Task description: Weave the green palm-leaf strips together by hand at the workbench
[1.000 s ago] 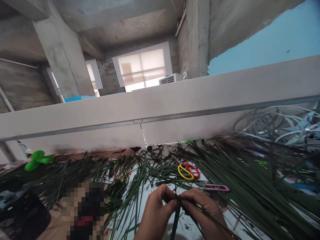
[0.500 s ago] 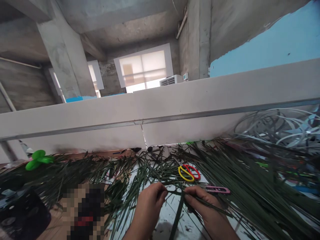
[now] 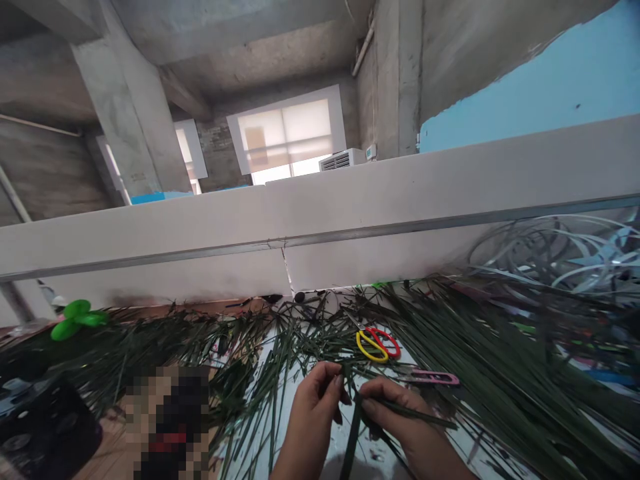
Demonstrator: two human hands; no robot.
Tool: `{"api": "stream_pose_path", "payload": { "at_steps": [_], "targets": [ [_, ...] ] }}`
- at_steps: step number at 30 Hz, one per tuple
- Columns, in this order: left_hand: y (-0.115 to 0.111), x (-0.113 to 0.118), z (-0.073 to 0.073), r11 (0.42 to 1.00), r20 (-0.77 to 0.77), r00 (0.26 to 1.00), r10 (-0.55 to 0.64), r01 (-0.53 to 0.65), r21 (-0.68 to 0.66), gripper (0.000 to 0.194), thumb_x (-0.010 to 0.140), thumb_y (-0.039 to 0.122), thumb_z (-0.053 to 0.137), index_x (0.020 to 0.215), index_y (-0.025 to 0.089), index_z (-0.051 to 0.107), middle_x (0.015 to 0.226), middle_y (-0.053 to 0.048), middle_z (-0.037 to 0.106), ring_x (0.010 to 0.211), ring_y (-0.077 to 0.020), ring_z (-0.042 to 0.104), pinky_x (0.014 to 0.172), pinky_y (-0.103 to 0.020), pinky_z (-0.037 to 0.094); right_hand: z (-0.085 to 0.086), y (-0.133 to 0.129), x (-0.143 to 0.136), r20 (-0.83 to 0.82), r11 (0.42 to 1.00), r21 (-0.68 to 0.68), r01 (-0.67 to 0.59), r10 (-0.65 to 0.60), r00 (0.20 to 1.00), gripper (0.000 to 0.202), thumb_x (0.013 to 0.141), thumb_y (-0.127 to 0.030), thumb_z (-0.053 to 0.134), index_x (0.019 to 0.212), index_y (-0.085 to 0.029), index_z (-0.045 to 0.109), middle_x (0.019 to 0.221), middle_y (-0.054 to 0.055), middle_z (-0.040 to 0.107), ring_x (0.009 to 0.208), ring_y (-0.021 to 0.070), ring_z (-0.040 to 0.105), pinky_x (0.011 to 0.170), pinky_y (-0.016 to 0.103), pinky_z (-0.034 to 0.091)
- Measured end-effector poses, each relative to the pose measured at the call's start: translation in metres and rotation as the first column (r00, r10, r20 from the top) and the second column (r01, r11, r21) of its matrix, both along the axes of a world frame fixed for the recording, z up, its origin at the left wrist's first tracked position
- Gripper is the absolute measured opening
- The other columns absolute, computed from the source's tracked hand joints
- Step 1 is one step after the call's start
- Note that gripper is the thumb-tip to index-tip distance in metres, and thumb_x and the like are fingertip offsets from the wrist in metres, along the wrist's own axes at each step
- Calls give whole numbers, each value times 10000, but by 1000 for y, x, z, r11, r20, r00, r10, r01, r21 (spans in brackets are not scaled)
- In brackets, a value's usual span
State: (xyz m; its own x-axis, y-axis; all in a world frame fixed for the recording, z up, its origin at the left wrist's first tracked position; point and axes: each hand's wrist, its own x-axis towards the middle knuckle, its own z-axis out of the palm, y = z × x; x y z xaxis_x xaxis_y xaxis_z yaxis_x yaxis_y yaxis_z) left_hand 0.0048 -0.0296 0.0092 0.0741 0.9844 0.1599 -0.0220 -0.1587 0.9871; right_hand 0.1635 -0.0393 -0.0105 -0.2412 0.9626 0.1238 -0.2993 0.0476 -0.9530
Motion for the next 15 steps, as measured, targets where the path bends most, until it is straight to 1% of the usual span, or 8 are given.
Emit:
{"api": "stream_pose_path", "payload": {
  "at_steps": [3, 6, 8, 11, 13, 15],
  "targets": [
    [0, -2, 4, 997, 81, 997, 3, 3, -71, 362, 752, 496, 700, 826, 153, 609, 625, 12, 570, 542, -110, 450, 493, -212, 344, -3, 6, 3, 1, 997, -7, 74, -74, 997, 230, 738, -424, 786, 798, -207, 745, 687, -15, 653, 643, 146, 545, 611, 249, 440],
    [-1, -5, 8, 988, 180, 984, 6, 22, -154, 387, 768, 523, 696, 806, 147, 616, 602, 18, 568, 503, -81, 402, 486, -201, 308, -11, 14, 7, -19, 987, -13, 162, -162, 987, 239, 723, -432, 799, 808, -214, 748, 689, -16, 661, 643, 150, 544, 607, 254, 441],
    [-4, -6, 9, 975, 242, 970, -5, 58, -216, 379, 744, 507, 737, 791, 147, 629, 605, 19, 570, 505, -76, 402, 490, -198, 310, -17, 20, 8, -56, 979, -30, 200, -202, 978, 276, 698, -454, 815, 824, -216, 755, 710, -7, 677, 648, 157, 546, 597, 258, 441],
    [-6, -7, 10, 945, 330, 943, -30, 134, -298, 349, 655, 419, 842, 787, 154, 658, 628, 17, 586, 522, -75, 438, 517, -196, 352, -23, 25, 8, -103, 971, -70, 227, -234, 967, 313, 678, -469, 826, 845, -213, 760, 753, 12, 705, 666, 165, 548, 589, 259, 437],
    [-6, -7, 9, 931, 383, 921, -75, 202, -305, 346, 609, 360, 886, 812, 154, 695, 665, 6, 615, 548, -77, 481, 552, -199, 389, -22, 24, 7, -111, 970, -85, 227, -236, 965, 317, 678, -467, 826, 853, -211, 762, 770, 19, 716, 678, 168, 548, 594, 259, 436],
    [-5, -7, 7, 925, 410, 901, -144, 269, -267, 348, 587, 327, 906, 833, 151, 734, 721, -18, 652, 600, -90, 538, 603, -209, 425, -18, 21, 6, -105, 974, -95, 206, -215, 971, 309, 673, -463, 827, 834, -209, 761, 765, 20, 719, 678, 169, 550, 595, 258, 434]
  ]
}}
